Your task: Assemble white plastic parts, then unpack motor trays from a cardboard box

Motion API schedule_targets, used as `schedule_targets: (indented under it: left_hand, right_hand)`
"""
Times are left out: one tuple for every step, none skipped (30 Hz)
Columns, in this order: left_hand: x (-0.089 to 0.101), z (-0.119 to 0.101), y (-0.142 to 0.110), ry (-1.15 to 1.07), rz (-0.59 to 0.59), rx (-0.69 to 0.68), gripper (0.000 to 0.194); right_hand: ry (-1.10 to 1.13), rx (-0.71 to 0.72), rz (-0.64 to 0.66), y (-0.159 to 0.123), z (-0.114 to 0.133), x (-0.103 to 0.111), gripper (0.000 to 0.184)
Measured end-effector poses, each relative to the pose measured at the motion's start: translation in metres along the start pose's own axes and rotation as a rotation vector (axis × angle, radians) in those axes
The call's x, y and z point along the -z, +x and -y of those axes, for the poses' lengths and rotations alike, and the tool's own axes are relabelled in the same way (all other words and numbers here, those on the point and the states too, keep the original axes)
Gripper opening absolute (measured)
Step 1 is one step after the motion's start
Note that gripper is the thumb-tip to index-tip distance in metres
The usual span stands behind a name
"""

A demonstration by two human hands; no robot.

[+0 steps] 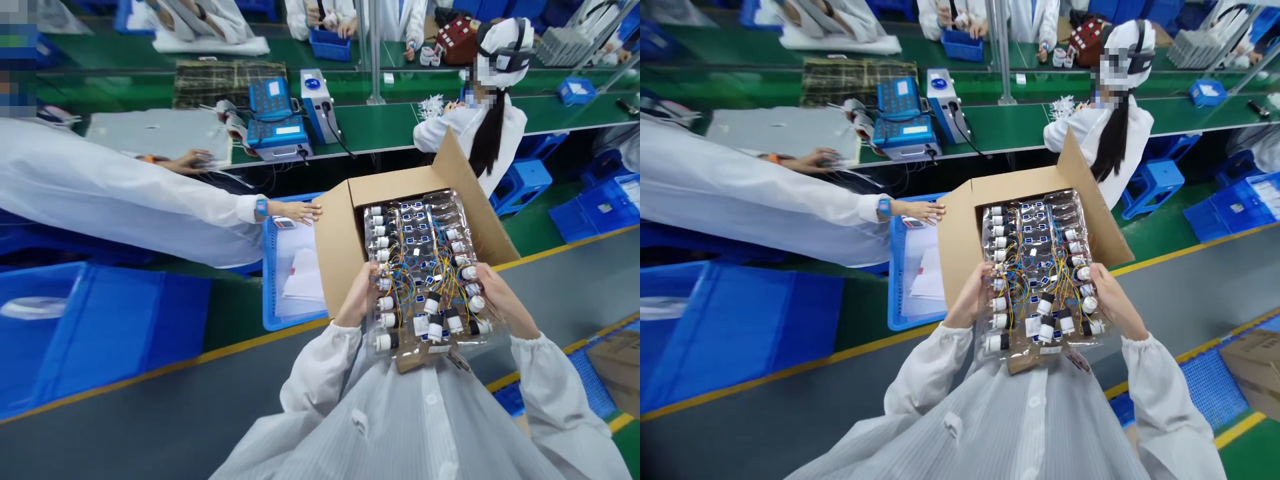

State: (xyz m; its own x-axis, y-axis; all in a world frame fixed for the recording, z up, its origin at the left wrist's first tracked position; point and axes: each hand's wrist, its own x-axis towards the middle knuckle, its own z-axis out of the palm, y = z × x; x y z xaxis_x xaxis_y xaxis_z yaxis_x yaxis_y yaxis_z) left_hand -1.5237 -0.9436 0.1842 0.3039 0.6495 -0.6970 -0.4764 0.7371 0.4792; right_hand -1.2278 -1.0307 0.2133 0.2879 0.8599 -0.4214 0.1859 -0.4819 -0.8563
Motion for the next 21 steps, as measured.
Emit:
schedule_targets:
  left_hand:
    - [-0.002, 0.005, -0.005, -0.003, -0.016, -0.019, 0.005]
    - [-0.005, 0.011, -0.011, -0.004, -0.03, -0.036, 0.006]
    - [-0.008, 0.017, -0.017, -0.003, -0.043, -0.051, 0.008]
    - [-0.011, 0.023, -0.024, -0.001, -0.054, -0.065, 0.009]
    - [-0.013, 0.029, -0.03, 0.002, -0.064, -0.079, 0.01]
    - [-0.017, 0.036, -0.037, 0.006, -0.073, -0.093, 0.011]
    - [-0.02, 0.043, -0.044, 0.01, -0.081, -0.106, 0.011]
    - [-0.023, 0.049, -0.051, 0.015, -0.09, -0.12, 0.013]
    - [-0.027, 0.056, -0.058, 0.021, -0.104, -0.136, 0.014]
    - [-0.032, 0.063, -0.065, 0.026, -0.122, -0.152, 0.016]
    - [-0.037, 0.071, -0.071, 0.03, -0.14, -0.166, 0.018]
    - [-0.043, 0.078, -0.078, 0.034, -0.154, -0.179, 0.02]
    - [-0.05, 0.086, -0.085, 0.035, -0.164, -0.193, 0.021]
    - [-0.057, 0.095, -0.091, 0.033, -0.171, -0.208, 0.021]
    - [-0.064, 0.103, -0.097, 0.028, -0.175, -0.223, 0.021]
    - [-0.07, 0.112, -0.102, 0.021, -0.177, -0.239, 0.021]
    - [-0.077, 0.121, -0.107, 0.013, -0.179, -0.254, 0.022]
    - [-0.084, 0.13, -0.111, 0.004, -0.181, -0.262, 0.022]
    - [-0.09, 0.138, -0.115, -0.006, -0.183, -0.262, 0.023]
    - [-0.096, 0.146, -0.118, -0.017, -0.183, -0.256, 0.023]
    - [-0.103, 0.154, -0.12, -0.029, -0.181, -0.248, 0.023]
  right_hand:
    - [-0.006, 0.012, -0.012, -0.004, -0.003, 0.004, 0.046]
    - [-0.012, 0.024, -0.026, -0.007, -0.006, 0.008, 0.047]
    - [-0.021, 0.036, -0.034, -0.01, -0.009, 0.012, 0.048]
    - [-0.034, 0.05, -0.032, -0.013, -0.013, 0.018, 0.049]
    - [-0.047, 0.064, -0.019, -0.015, -0.017, 0.023, 0.05]
    - [-0.058, 0.076, -0.002, -0.018, -0.021, 0.029, 0.05]
    - [-0.065, 0.089, 0.016, -0.021, -0.025, 0.035, 0.051]
    - [-0.068, 0.101, 0.034, -0.024, -0.029, 0.042, 0.051]
    - [-0.067, 0.113, 0.052, -0.027, -0.032, 0.049, 0.051]
    - [-0.066, 0.125, 0.068, -0.03, -0.036, 0.056, 0.051]
    - [-0.069, 0.138, 0.081, -0.034, -0.038, 0.064, 0.052]
    - [-0.074, 0.151, 0.087, -0.037, -0.041, 0.072, 0.053]
    - [-0.077, 0.164, 0.089, -0.041, -0.043, 0.08, 0.054]
    - [-0.078, 0.177, 0.086, -0.045, -0.046, 0.089, 0.055]
    - [-0.079, 0.187, 0.083, -0.049, -0.048, 0.098, 0.057]
    - [-0.081, 0.194, 0.083, -0.054, -0.05, 0.108, 0.058]
    - [-0.081, 0.2, 0.084, -0.059, -0.052, 0.118, 0.059]
    - [-0.083, 0.205, 0.088, -0.064, -0.054, 0.128, 0.06]
    - [-0.086, 0.21, 0.091, -0.07, -0.056, 0.138, 0.06]
    - [-0.09, 0.215, 0.089, -0.075, -0.057, 0.148, 0.06]
    - [-0.094, 0.22, 0.081, -0.08, -0.059, 0.159, 0.06]
